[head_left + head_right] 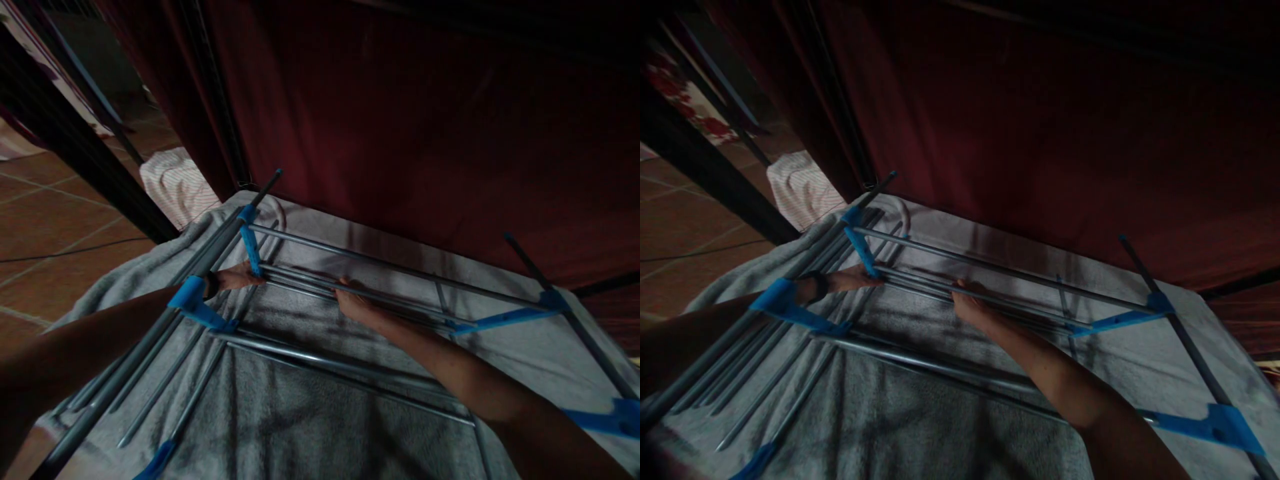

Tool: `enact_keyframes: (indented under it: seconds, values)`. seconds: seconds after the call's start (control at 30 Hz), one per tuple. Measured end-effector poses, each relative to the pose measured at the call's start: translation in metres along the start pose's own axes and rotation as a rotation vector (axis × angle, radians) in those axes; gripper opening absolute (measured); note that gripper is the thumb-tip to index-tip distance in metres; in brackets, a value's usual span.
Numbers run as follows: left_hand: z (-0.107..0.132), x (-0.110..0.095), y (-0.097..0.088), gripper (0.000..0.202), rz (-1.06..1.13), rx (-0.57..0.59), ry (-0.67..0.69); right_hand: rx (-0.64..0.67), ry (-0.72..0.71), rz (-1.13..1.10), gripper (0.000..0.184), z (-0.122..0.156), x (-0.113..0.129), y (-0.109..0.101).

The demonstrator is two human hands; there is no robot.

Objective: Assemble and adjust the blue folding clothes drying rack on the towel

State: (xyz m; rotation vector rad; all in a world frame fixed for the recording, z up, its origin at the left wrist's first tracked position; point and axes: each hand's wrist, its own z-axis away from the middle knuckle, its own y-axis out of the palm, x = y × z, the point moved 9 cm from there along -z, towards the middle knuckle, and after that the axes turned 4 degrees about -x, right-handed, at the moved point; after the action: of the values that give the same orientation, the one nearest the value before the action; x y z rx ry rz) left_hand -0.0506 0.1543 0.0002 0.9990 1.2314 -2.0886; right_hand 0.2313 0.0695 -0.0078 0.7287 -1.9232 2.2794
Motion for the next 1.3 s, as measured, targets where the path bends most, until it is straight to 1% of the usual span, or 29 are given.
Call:
enact_keyframes:
  seconds: [0.1, 0.2, 0.27, 0.43, 0.6, 0.83, 1.1, 1.2, 1.27, 1.3]
  values:
    - [-0.006, 0.009, 0.006, 0.058, 0.108, 0.047, 0.025, -0.006, 0.002, 0.0, 0.032, 0.0, 0.0, 0.004]
    - [-0.009, 0.017, 0.006, 0.05, 0.114, 0.043, 0.016, -0.015, -0.007, -0.034, 0.031, 0.001, 0.0, 0.004]
    - [-0.009, 0.019, 0.007, 0.049, 0.127, 0.046, 0.012, -0.02, -0.017, -0.059, 0.03, 0.002, 0.001, 0.004]
    - [-0.008, 0.019, 0.007, 0.054, 0.154, 0.05, 0.013, -0.011, -0.037, -0.112, 0.034, 0.004, 0.001, 0.006]
    - [-0.008, 0.02, 0.007, 0.047, 0.151, 0.062, 0.023, 0.028, -0.025, -0.136, 0.031, 0.007, 0.004, 0.008]
    - [-0.003, 0.019, 0.009, 0.046, 0.153, 0.047, 0.025, 0.0, 0.019, -0.144, 0.032, 0.007, 0.005, 0.006]
    - [-0.006, 0.017, 0.016, 0.047, 0.155, 0.037, 0.011, -0.01, 0.048, -0.143, 0.032, 0.012, -0.008, 0.01]
    - [-0.005, 0.013, 0.016, 0.046, 0.132, 0.056, 0.015, -0.019, 0.056, -0.15, 0.032, 0.014, -0.011, 0.012]
    - [-0.003, 0.009, 0.017, 0.042, 0.112, 0.087, 0.022, -0.024, 0.064, -0.154, 0.033, 0.013, -0.013, 0.013]
    - [-0.002, 0.008, 0.016, 0.04, 0.085, 0.083, 0.019, -0.027, 0.067, -0.157, 0.033, 0.013, -0.013, 0.013]
